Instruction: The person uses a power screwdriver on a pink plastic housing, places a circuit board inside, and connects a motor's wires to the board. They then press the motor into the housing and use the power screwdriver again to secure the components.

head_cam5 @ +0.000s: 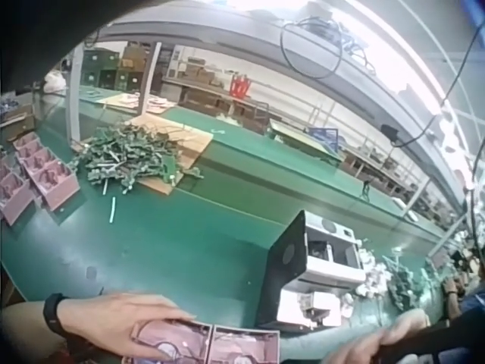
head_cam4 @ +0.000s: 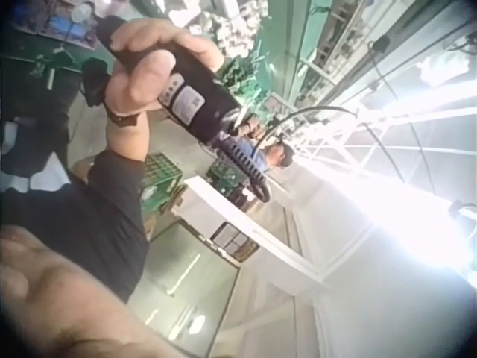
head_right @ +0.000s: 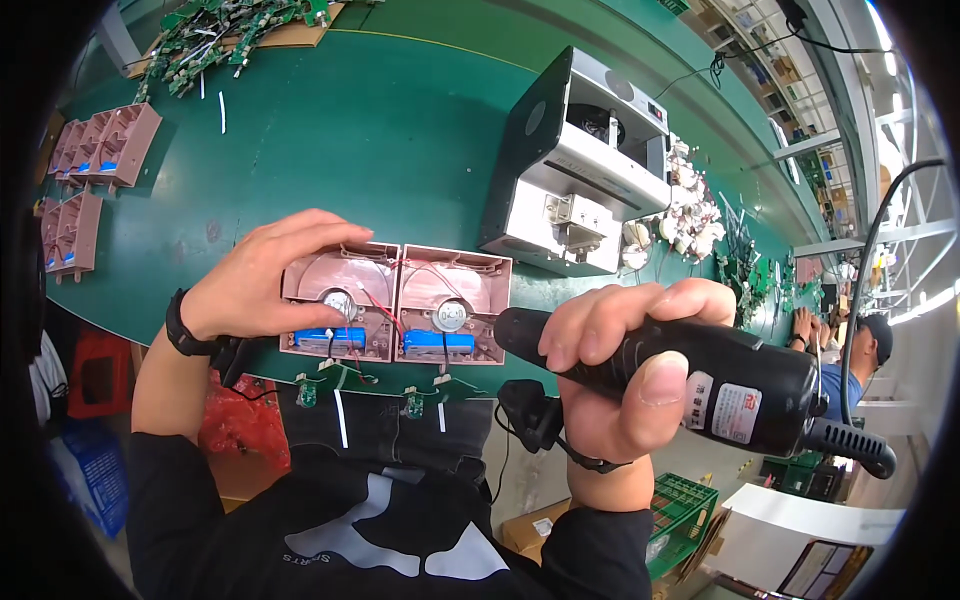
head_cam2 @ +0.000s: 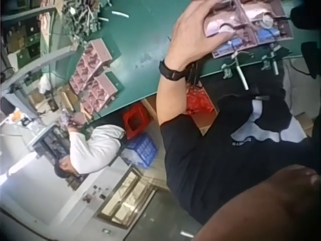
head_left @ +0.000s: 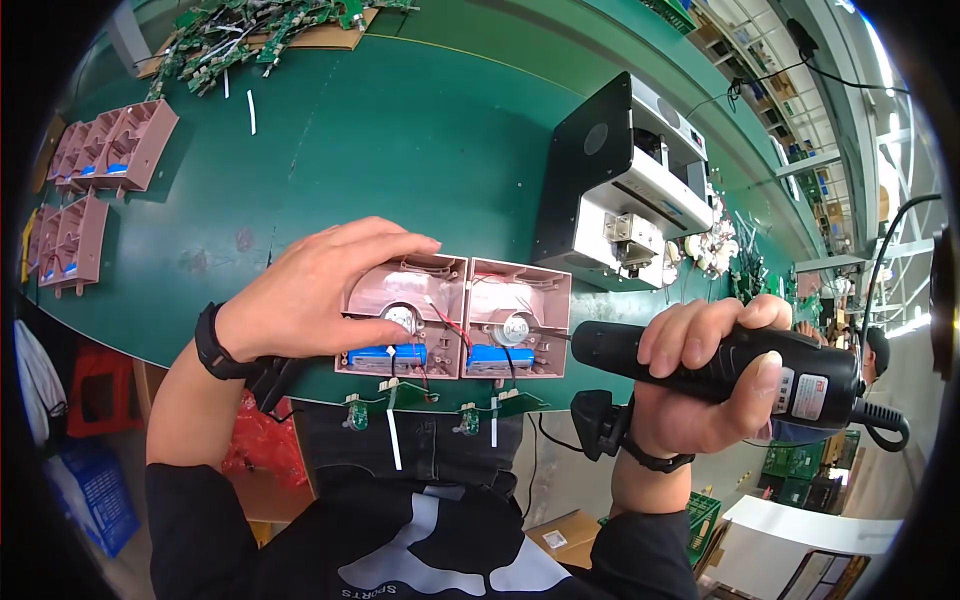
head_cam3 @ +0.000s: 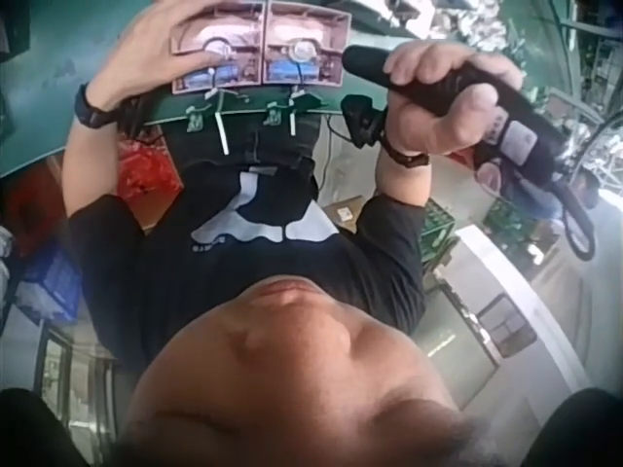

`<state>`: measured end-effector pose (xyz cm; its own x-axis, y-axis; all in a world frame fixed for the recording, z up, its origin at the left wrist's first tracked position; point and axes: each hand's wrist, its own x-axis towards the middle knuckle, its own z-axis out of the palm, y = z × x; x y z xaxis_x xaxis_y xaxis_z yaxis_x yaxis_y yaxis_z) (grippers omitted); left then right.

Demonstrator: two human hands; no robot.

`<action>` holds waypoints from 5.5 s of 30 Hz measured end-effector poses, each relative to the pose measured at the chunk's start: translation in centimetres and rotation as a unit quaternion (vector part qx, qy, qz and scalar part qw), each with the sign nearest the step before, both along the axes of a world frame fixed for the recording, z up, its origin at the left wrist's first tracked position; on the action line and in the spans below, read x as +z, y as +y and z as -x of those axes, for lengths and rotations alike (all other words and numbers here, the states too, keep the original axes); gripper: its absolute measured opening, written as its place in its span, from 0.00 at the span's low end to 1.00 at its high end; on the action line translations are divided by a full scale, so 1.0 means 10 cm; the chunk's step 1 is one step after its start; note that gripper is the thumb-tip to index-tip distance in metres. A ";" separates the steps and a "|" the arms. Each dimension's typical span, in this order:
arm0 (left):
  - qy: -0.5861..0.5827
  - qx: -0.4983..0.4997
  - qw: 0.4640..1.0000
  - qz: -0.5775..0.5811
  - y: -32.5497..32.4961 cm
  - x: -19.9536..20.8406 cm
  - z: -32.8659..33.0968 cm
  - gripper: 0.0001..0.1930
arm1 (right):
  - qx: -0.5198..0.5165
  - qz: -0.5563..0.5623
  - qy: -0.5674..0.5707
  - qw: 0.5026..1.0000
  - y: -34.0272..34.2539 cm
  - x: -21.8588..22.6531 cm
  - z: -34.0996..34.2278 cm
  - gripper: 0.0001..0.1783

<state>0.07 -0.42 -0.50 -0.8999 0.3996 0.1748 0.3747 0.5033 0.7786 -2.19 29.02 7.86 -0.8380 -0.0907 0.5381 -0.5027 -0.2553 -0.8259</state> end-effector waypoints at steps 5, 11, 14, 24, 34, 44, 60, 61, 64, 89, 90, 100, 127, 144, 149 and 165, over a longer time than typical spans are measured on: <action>-0.005 0.004 1.000 -0.001 0.01 0.05 0.00 0.37 | 0.034 0.002 -0.070 0.997 0.02 0.00 -0.01 0.24; -0.005 0.004 1.000 0.005 0.01 0.04 0.03 0.36 | 0.037 -0.015 -0.132 0.990 -0.02 -0.02 0.05 0.28; -0.003 0.002 1.000 0.005 0.01 0.07 0.03 0.36 | 0.035 -0.008 -0.121 0.992 -0.01 -0.02 0.06 0.28; -0.033 0.028 0.997 -0.070 -0.02 0.09 -0.01 0.37 | 0.014 0.020 0.039 0.999 0.33 0.40 0.24 0.18; -0.007 0.005 1.000 -0.027 -0.05 0.02 0.08 0.34 | -0.084 -0.013 -0.010 0.996 0.35 0.40 0.67 0.16; 0.007 0.013 1.000 -0.025 -0.05 -0.08 0.03 0.32 | 0.091 -0.026 -0.047 0.994 -0.26 0.37 -0.15 0.28; 0.007 0.022 0.998 -0.050 -0.04 -0.11 0.03 0.30 | 0.094 -0.099 -0.040 0.990 -0.36 -0.06 0.00 0.25; 0.008 0.021 0.999 -0.049 -0.03 -0.10 0.03 0.30 | 0.094 -0.087 -0.046 0.991 -0.33 -0.08 0.01 0.24; 0.000 0.017 0.999 -0.045 0.00 -0.05 0.06 0.29 | 0.088 -0.062 -0.052 0.993 -0.30 -0.04 0.00 0.24; -0.208 -0.034 0.974 -0.086 -0.39 0.05 0.21 0.37 | 0.070 0.035 -0.023 0.997 0.21 0.52 0.32 0.20; -0.244 -0.040 0.963 -0.111 -0.36 0.03 0.22 0.36 | 0.113 0.033 -0.006 0.993 0.09 0.52 0.19 0.21; -0.215 -0.049 0.969 -0.113 -0.39 -0.04 0.20 0.35 | 0.176 -0.063 -0.059 0.981 -0.60 0.28 -0.24 0.35; -0.192 -0.053 0.976 -0.092 -0.35 -0.03 0.21 0.37 | 0.174 -0.079 -0.060 0.980 -0.71 -0.06 -0.01 0.24; -0.173 -0.044 0.979 -0.096 -0.22 -0.08 0.17 0.35 | -0.099 -0.012 0.076 0.992 0.40 0.35 0.72 0.16; -0.147 -0.053 0.983 -0.096 -0.24 -0.10 0.18 0.35 | -0.077 -0.052 -0.007 0.996 0.32 0.32 0.78 0.17; -0.109 -0.062 0.988 -0.084 -0.28 -0.15 0.15 0.36 | 0.107 0.023 -0.008 0.994 -0.18 0.68 0.15 0.23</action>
